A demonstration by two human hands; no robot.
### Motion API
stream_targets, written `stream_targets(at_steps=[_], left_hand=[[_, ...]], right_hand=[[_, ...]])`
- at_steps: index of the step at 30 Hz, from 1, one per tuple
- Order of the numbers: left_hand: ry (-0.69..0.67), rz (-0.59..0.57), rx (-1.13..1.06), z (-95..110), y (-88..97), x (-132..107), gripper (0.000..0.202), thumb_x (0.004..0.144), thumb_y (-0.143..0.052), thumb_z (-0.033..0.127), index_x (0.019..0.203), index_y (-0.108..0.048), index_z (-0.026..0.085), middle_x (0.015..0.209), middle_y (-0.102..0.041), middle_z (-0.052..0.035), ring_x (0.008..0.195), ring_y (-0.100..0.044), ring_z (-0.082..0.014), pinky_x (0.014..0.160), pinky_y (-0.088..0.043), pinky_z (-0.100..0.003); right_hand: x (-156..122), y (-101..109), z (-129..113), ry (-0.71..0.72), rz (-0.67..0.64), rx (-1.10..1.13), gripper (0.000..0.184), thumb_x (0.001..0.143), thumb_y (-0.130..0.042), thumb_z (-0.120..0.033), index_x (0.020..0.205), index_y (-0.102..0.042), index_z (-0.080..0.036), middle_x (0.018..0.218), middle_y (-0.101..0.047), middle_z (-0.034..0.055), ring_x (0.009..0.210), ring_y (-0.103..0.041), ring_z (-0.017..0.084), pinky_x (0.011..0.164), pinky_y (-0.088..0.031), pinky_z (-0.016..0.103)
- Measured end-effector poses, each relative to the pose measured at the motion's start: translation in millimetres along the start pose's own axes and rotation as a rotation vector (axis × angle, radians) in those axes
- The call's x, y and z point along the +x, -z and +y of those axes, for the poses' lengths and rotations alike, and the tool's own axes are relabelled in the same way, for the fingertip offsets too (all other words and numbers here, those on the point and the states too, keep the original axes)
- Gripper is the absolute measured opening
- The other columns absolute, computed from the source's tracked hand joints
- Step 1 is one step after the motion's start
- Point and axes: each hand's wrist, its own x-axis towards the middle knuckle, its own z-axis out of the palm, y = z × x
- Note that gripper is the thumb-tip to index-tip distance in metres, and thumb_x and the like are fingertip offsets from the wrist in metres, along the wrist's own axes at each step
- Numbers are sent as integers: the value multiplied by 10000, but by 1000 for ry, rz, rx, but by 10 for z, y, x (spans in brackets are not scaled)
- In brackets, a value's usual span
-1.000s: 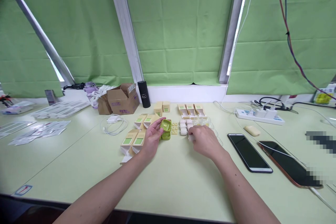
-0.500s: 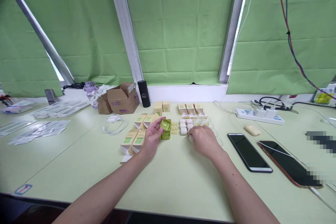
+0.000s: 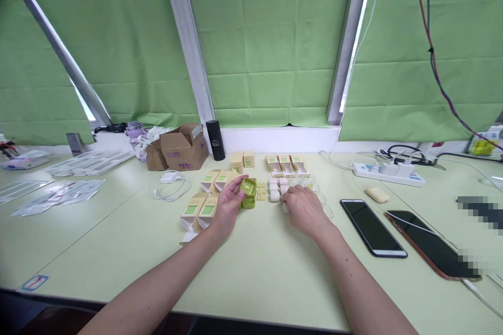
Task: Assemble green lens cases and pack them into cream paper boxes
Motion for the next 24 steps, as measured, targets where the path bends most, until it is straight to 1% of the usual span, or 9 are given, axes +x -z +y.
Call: stream_targets(at_steps=[3, 8, 14, 19, 21, 24], left_hand=[[-5, 7, 4, -3, -3, -1, 545, 809, -888, 395, 1293, -709, 218, 1302, -745, -114, 1207, -672, -260, 1036, -499, -395], [-11, 10, 12, -10, 1, -7, 524, 824, -879, 388, 1295, -715, 226, 1305, -740, -110, 1231, -660, -262, 1067, -488, -407], [-7, 13, 9, -16, 10, -5, 527, 818, -882, 381, 1292, -716, 222, 1310, -737, -113, 1231, -656, -264, 1072, -483, -415], [3, 11, 4, -16, 11, 0, 549, 811, -884, 388, 1303, -709, 218, 1315, -738, -115, 1223, -660, -266, 1059, -488, -410], [-1, 10, 6, -15, 11, 0, 538, 818, -878, 388, 1302, -710, 222, 1311, -739, -109, 1227, -659, -264, 1065, -486, -409], [-9, 8, 14, -12, 10, -4, 518, 832, -866, 376, 1304, -713, 226, 1316, -736, -106, 1242, -653, -260, 1082, -477, -408]], right_hand=[[6, -4, 7, -10, 4, -12, 353, 798, -631, 2, 1062, -748, -200, 1087, -764, 92, 1117, -636, 294, 835, -390, 355], [1, -1, 14, -18, 38, -3, 405, 802, -671, -22, 1162, -728, -198, 1168, -752, 109, 1166, -619, 306, 884, -419, 365], [-13, 12, 36, -34, 39, 33, 456, 793, -666, -29, 1213, -711, -201, 1206, -752, 108, 1198, -617, 307, 935, -439, 381], [-4, 8, 74, -58, 91, 89, 499, 799, -657, -66, 1275, -675, -218, 1295, -737, 102, 1272, -596, 300, 990, -453, 402], [1, -11, 84, -59, 116, 105, 524, 810, -664, -107, 1320, -648, -226, 1353, -718, 105, 1328, -571, 306, 1038, -450, 418], [4, -62, 88, -53, 131, 98, 664, 807, -717, -203, 1453, -564, -217, 1474, -660, 121, 1470, -469, 343, 1163, -387, 472]])
